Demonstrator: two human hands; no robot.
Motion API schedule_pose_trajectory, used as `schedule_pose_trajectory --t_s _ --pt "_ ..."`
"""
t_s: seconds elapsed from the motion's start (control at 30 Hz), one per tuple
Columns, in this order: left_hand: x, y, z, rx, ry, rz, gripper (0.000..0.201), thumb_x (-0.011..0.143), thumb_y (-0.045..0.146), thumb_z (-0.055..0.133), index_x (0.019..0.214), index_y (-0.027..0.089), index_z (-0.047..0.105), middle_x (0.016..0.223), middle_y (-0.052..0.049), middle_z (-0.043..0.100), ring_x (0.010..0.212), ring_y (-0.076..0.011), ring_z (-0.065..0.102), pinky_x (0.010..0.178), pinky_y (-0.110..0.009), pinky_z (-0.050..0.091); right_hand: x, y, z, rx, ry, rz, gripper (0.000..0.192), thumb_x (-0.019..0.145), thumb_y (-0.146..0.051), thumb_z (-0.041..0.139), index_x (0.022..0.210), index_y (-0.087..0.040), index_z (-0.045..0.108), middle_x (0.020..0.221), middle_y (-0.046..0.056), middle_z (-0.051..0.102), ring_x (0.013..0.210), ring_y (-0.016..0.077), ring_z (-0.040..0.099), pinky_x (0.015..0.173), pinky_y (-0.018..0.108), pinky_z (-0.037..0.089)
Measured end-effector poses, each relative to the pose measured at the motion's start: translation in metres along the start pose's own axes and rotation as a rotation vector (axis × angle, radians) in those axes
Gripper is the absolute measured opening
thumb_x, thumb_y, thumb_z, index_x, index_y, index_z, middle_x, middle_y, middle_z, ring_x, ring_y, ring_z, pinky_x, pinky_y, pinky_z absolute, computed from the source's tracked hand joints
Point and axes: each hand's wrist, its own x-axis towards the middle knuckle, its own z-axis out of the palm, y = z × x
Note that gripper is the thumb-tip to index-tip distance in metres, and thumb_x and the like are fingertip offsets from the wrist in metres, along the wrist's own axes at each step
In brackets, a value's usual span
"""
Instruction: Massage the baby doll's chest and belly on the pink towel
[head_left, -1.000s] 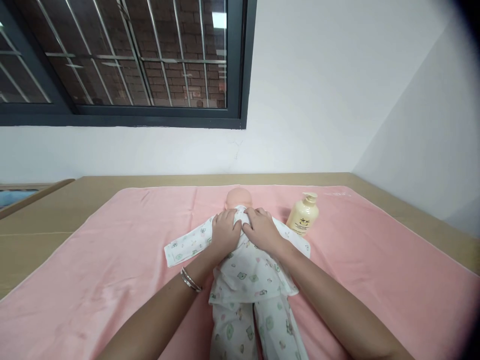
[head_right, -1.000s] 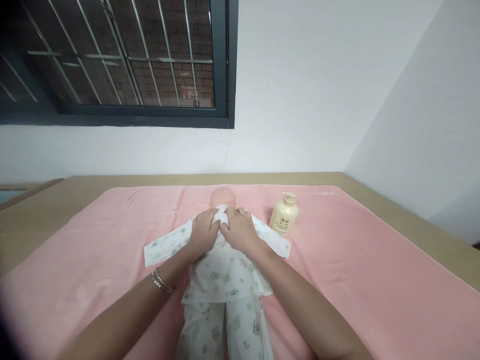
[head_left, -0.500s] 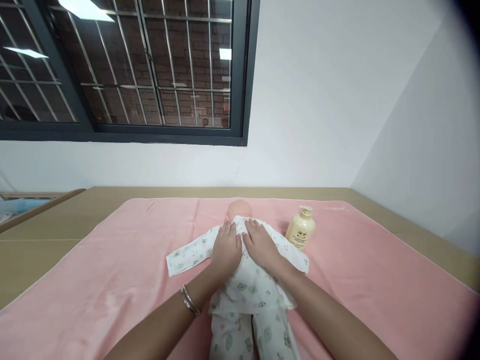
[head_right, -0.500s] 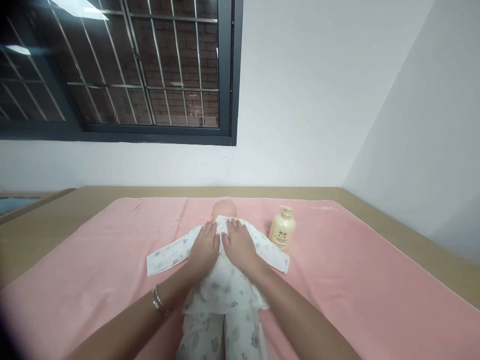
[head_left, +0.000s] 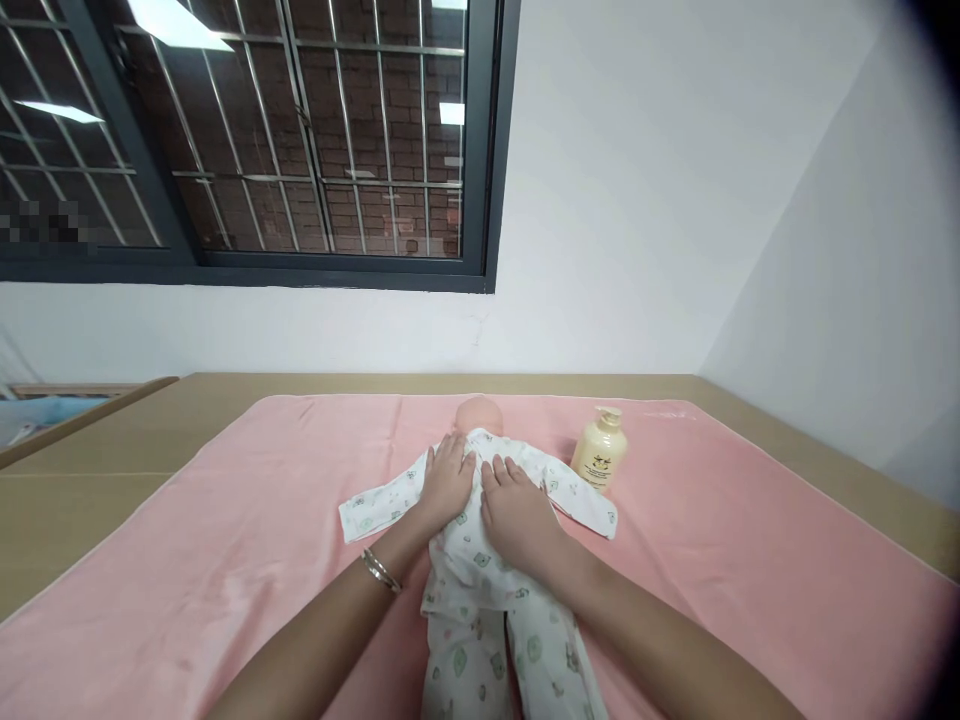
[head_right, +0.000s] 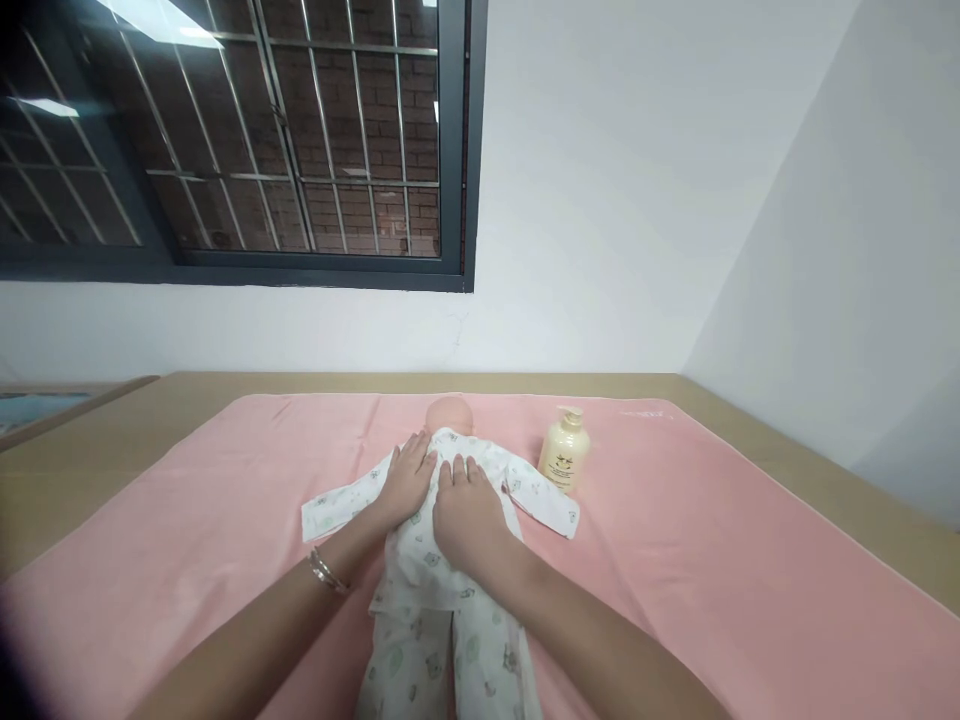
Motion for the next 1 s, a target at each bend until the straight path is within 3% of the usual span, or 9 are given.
schedule_pose_trajectory --t_s 0.2,0.33,0.43,0.53,0.73,1.0 --pt "-0.023 0.016 0.011 0.101 0.118 0.106 0.051 0.096 0.027 0.026 0.139 0.006 0.040 0.148 -0.017 0.039 0.141 -0.0280 0.029 0.114 -0.049 0.025 0.031 0.040 0.001 0.194 0.035 0.032 0.050 0.099 -0.034 0.024 0.139 -0.010 0.044 0.146 0.014 0.042 0.139 0.0241 0.031 0.113 0.043 0.025" --pt "-0.029 0.020 0.016 0.120 0.166 0.187 0.047 0.095 0.021 0.027 0.133 0.007 0.049 0.143 -0.017 0.046 0.139 -0.0292 0.033 0.113 -0.051 0.029 0.042 0.056 0.010 0.225 0.026 0.084 0.057 0.099 -0.038 0.027 0.143 -0.004 0.036 0.149 0.018 0.035 0.141 0.0238 0.028 0.115 0.041 0.022" --pt "-0.026 0.017 0.014 0.029 0.165 0.256 0.045 0.092 0.016 0.028 0.129 0.012 0.054 0.139 -0.013 0.052 0.137 -0.0245 0.038 0.113 -0.048 0.032 0.040 0.052 0.013 0.198 0.039 0.110 0.058 0.098 -0.038 0.027 0.143 -0.002 0.034 0.150 0.019 0.032 0.142 0.0244 0.025 0.115 0.040 0.020" --pt "-0.019 0.014 0.010 -0.078 0.140 0.188 0.045 0.092 0.020 0.032 0.131 0.014 0.052 0.141 -0.011 0.050 0.136 -0.0223 0.040 0.112 -0.045 0.035 0.031 0.039 0.013 0.138 0.052 0.147 0.055 0.098 -0.033 0.026 0.142 -0.001 0.037 0.147 0.020 0.037 0.140 0.0256 0.030 0.114 0.040 0.024" --pt "-0.005 0.006 0.012 -0.109 0.128 0.044 0.050 0.091 0.026 0.033 0.135 0.007 0.047 0.145 -0.016 0.044 0.138 -0.0259 0.036 0.115 -0.046 0.027 0.015 0.019 0.012 0.036 0.090 0.117 0.051 0.095 -0.029 0.031 0.137 -0.004 0.046 0.140 0.020 0.048 0.135 0.0275 0.039 0.110 0.039 0.030" --pt "-0.010 0.007 0.020 -0.105 0.185 0.026 0.047 0.092 0.028 0.035 0.134 0.009 0.047 0.145 -0.016 0.045 0.139 -0.0261 0.033 0.115 -0.048 0.025 0.028 0.035 0.022 0.157 0.116 0.134 0.057 0.095 -0.032 0.030 0.145 -0.004 0.033 0.152 0.017 0.029 0.143 0.0252 0.021 0.117 0.043 0.017"
